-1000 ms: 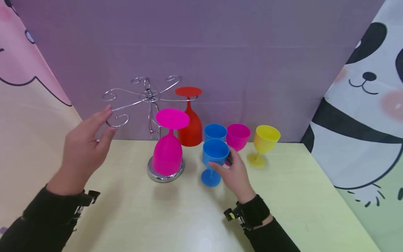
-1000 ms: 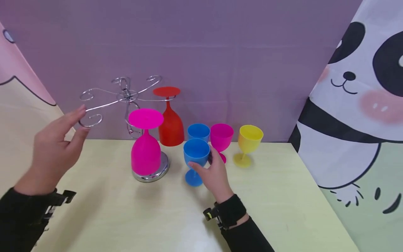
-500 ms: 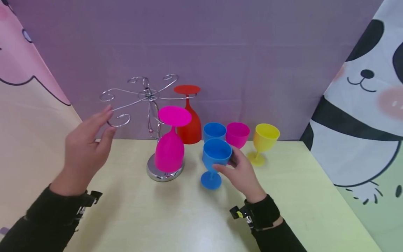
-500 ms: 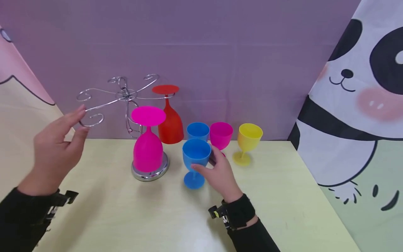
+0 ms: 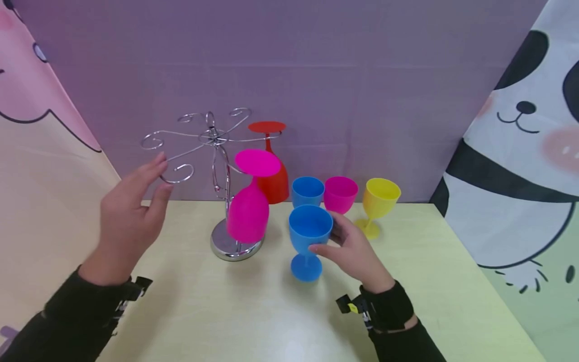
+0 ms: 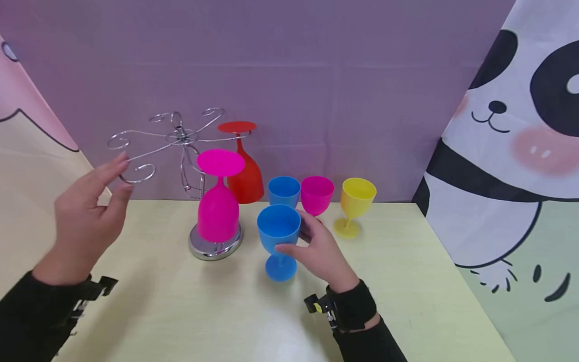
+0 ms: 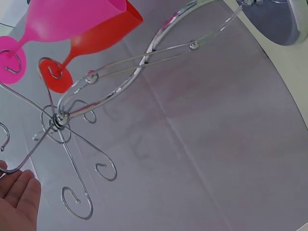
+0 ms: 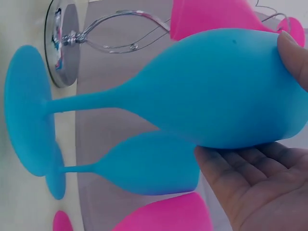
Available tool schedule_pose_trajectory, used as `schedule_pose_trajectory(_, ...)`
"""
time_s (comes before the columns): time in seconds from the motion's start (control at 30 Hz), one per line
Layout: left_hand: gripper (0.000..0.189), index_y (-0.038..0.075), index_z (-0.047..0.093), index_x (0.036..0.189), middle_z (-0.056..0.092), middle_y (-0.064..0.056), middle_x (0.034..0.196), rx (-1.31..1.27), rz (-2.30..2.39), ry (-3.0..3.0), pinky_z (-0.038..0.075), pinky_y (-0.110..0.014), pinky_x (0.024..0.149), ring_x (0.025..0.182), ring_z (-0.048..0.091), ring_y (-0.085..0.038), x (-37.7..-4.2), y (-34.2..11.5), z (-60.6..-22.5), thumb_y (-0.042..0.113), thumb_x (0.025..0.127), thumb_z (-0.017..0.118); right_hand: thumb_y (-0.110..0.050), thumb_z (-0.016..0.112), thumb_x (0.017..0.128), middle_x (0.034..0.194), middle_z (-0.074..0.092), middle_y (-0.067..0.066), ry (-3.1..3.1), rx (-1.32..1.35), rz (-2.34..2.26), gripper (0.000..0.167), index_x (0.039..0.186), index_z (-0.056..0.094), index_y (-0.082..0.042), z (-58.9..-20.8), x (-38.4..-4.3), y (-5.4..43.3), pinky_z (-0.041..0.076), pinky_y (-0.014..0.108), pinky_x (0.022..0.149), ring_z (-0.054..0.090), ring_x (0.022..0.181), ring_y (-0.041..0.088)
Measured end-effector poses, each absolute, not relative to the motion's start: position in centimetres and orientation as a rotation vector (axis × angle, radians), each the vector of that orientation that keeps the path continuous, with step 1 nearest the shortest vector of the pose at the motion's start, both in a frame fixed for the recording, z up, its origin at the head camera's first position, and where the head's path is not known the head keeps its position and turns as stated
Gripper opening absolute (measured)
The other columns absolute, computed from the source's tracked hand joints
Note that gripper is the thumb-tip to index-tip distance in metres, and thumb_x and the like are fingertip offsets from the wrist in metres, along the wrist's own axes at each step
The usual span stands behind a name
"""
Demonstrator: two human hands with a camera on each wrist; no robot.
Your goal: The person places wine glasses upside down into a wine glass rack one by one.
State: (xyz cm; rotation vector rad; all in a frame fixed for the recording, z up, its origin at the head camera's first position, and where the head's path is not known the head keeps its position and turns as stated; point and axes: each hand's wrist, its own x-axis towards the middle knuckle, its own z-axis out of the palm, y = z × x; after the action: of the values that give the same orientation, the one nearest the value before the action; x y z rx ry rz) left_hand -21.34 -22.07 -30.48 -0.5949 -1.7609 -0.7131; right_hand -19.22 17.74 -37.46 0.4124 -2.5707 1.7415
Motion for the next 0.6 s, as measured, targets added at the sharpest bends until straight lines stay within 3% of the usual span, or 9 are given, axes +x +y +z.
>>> schedule_pose_trajectory(0.37, 0.05, -0.006, 0.074, 0.115, 0.072, -0.017, 0.122, -0.604, -0.803, -1.685, 0.046, -0.03, 0.109, 0.118, 0.068, -0.032, -21.0, -20.5, -30.0, 0.041, 0.102, 0.063, -0.032, 0.084, 0.088, 0.144, 0.057, 0.006, -2.55, 0.449, 1.775, 0.076, 0.151, 0.047, -0.018, -35.9, -17.8, 17.4, 0.048, 0.054, 0.107, 0.056, 0.133, 0.032)
schedule_pose_trajectory(0.6, 0.056, -0.006, 0.075, 0.11, 0.073, -0.018, 0.12, -0.594, -0.852, -1.664, 0.048, -0.031, 0.108, 0.118, 0.068, -0.026, -20.8, -19.4, -30.0, 0.047, 0.102, 0.063, -0.027, 0.084, 0.088, 0.143, 0.059, 0.006, -2.511, 0.517, 1.784, 0.074, 0.151, 0.047, -0.016, -34.7, -16.5, 17.1, 0.05, 0.052, 0.105, 0.057, 0.131, 0.031)
